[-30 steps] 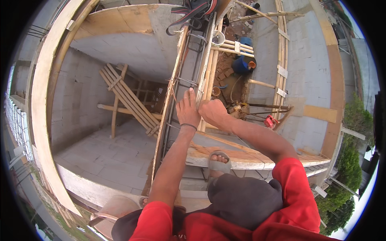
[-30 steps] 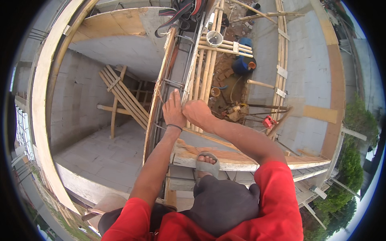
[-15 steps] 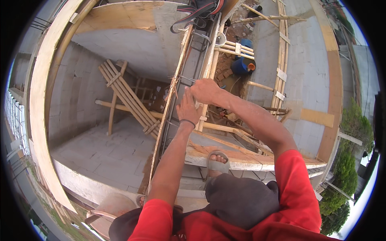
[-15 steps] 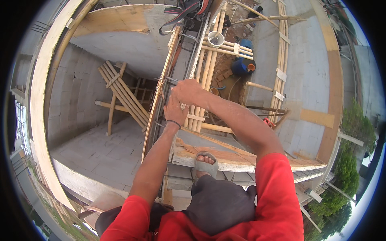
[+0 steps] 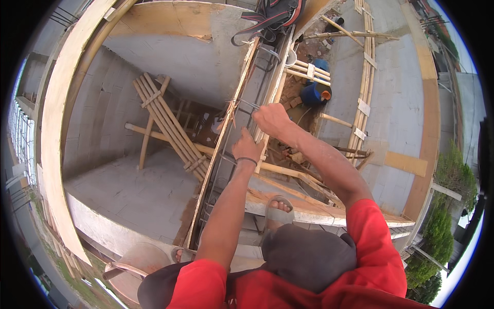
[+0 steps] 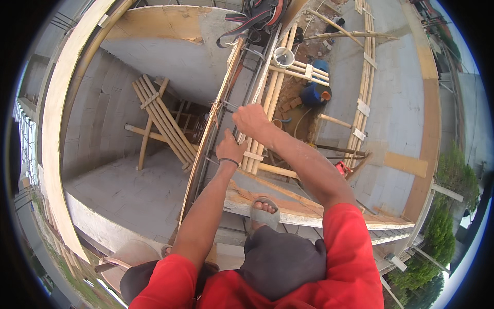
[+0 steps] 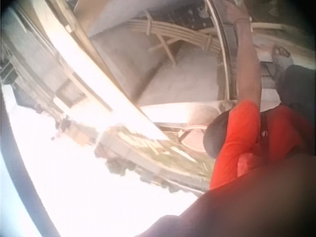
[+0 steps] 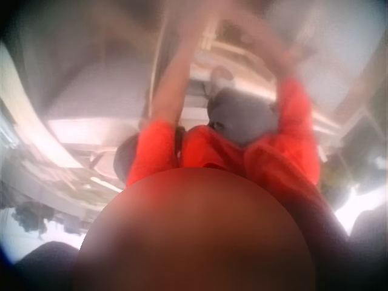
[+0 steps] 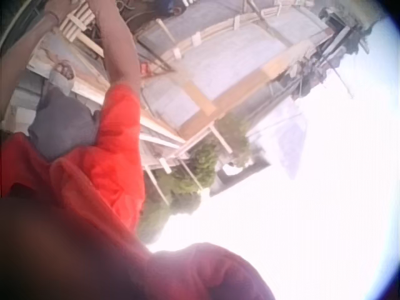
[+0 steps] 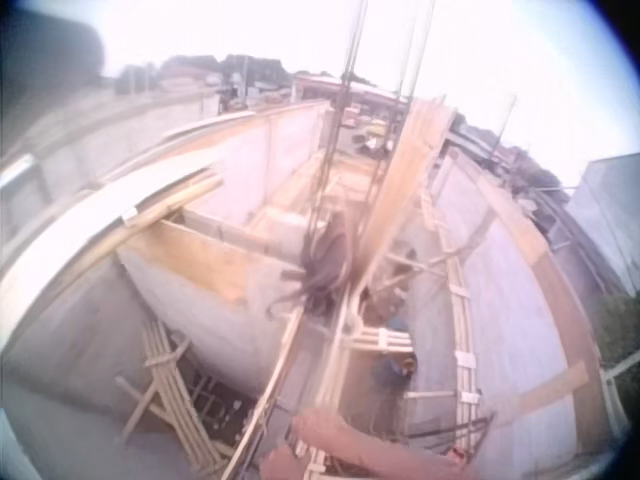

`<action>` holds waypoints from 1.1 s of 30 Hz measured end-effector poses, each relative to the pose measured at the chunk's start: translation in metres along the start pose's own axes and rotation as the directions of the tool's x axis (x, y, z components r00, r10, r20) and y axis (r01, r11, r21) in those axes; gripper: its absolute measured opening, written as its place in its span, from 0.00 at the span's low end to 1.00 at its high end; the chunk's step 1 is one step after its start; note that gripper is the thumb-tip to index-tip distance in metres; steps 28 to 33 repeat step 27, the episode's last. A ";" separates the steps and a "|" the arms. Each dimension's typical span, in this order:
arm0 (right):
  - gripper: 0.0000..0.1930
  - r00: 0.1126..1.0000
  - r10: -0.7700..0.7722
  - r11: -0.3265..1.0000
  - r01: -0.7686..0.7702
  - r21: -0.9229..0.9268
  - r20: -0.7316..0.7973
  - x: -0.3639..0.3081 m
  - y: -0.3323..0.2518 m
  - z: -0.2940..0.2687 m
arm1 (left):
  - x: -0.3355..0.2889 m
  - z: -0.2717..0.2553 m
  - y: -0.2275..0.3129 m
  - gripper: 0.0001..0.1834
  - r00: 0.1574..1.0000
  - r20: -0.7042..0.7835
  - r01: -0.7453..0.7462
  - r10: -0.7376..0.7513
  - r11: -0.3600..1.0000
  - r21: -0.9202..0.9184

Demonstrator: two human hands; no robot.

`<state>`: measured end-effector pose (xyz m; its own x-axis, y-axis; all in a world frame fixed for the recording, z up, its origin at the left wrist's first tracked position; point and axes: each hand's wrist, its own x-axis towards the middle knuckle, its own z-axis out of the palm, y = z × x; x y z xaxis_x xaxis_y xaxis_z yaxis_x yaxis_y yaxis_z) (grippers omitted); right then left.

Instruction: The person assembles a rebar cage on a construction site by hand, positioning vertical and horizontal steel bars and securing them with wire ties. They use pliers to twist and tighten the ties and a hammer to adjust the rebar alignment. The work is performed on a wooden formwork platform with other workers visible in the background.

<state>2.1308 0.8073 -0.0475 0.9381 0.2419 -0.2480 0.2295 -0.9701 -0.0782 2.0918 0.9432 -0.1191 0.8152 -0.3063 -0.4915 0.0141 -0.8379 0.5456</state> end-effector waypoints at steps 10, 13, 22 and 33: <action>0.08 0.996 0.066 0.997 -0.068 0.038 0.062 -0.033 -0.026 0.019 | 0.023 -0.088 -0.021 0.17 0.895 0.113 -0.446 0.432 0.878 0.174; 0.10 0.967 0.201 0.971 -0.175 0.165 -0.155 0.006 0.014 -0.002 | 0.042 -0.156 -0.031 0.12 0.754 0.029 -0.624 0.656 0.702 0.344; 0.11 0.970 0.232 0.966 -0.221 0.132 -0.072 -0.044 -0.025 0.036 | -0.026 -0.311 -0.126 0.16 0.934 -0.092 -0.245 0.345 0.807 0.538; 0.09 0.968 0.170 0.978 -0.142 0.155 -0.187 0.005 0.025 0.028 | -0.079 -0.262 -0.162 0.17 0.984 0.122 -0.176 0.128 0.788 0.590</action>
